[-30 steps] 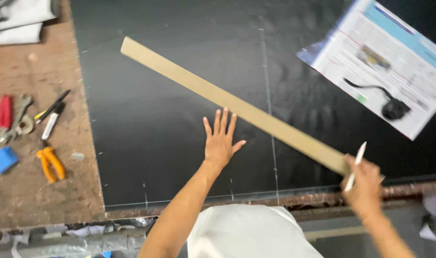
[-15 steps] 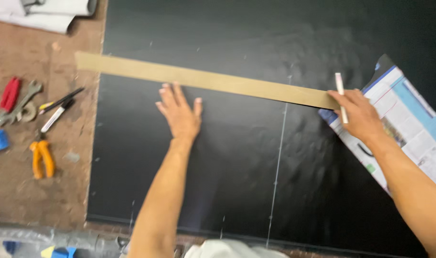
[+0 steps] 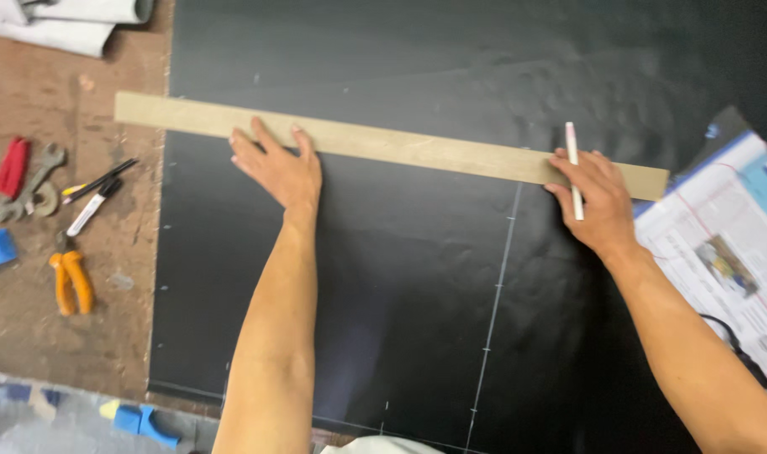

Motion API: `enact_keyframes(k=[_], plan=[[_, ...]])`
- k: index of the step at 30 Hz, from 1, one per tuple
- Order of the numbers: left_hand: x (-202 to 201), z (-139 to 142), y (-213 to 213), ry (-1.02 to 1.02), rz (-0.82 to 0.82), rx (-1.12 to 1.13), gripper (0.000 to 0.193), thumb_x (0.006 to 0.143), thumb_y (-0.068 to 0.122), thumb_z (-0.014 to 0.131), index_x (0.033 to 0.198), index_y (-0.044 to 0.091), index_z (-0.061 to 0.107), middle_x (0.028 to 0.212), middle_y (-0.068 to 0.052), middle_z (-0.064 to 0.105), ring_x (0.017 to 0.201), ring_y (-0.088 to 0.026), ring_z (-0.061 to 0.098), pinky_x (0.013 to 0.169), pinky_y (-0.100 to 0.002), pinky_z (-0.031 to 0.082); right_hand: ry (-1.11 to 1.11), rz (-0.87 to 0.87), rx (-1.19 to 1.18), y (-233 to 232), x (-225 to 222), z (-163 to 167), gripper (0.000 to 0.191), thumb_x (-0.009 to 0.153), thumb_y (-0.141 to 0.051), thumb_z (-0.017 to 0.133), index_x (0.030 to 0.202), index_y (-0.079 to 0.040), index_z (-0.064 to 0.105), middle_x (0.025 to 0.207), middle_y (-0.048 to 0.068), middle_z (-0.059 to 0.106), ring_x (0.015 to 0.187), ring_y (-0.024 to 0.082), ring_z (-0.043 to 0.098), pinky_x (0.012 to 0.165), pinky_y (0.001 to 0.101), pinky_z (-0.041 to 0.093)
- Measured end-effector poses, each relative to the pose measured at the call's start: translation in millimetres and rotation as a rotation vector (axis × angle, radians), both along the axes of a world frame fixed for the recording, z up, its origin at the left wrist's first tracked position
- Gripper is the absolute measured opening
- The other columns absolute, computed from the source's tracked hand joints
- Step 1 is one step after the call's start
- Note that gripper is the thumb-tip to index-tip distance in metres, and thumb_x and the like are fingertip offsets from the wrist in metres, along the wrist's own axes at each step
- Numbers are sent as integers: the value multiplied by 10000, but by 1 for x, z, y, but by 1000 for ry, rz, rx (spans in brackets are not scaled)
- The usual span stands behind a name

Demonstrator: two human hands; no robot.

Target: The person uses a metal ruler and a white marker to draw a series of straight lines on a large black sheet, forming a grid. They then switch to a long wooden straightedge to draw additional parallel lines across the sheet. Finally, they write labels on the sheet and place a measuring tape on it.

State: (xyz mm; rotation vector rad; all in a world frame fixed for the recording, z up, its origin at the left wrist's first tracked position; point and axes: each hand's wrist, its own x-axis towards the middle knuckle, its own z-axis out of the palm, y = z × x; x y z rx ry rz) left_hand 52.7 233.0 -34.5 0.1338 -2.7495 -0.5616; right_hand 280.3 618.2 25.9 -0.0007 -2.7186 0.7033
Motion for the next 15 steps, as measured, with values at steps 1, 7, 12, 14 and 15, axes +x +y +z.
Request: enact_keyframes(k=[1,7,12,14,15], plan=[[-3,1,0,18,-6,-12,694,1045,414,605,1524,-42,393,1578,-376,249,1511,-498,204,1253,-600,139,9,-7,4,-1,-1,-2,366,961,-95,780,1314,-64,689,1381,113,683,1313,341,608,1186,487,449],[-4,0,-2,37,2,11,642,1029,368,595,1506,-32,436,1572,-332,303,1507,-460,249,1262,-569,185,47,-44,32,-10,-1,-15,380,945,-65,776,1309,-36,673,1374,109,683,1339,336,598,1237,543,413],[1,-6,0,60,20,-33,623,1050,360,578,1508,-45,455,1584,-306,325,1518,-435,280,1284,-550,208,33,-56,45,-11,-1,-22,366,980,-45,758,1333,-17,666,1398,113,682,1359,329,587,1254,544,406],[1,-8,-1,47,18,-41,640,1035,353,578,1501,-69,457,1574,-316,327,1504,-442,282,1259,-560,206,40,-52,60,-11,-1,-23,362,987,-42,754,1337,-12,664,1395,112,683,1362,330,585,1255,543,403],[1,-8,-1,52,23,-43,637,1030,348,581,1499,-65,461,1576,-313,329,1506,-438,284,1262,-559,208,38,-55,64,-11,-1,-24,356,991,-39,751,1335,-11,664,1395,112,684,1365,330,584,1257,543,400]])
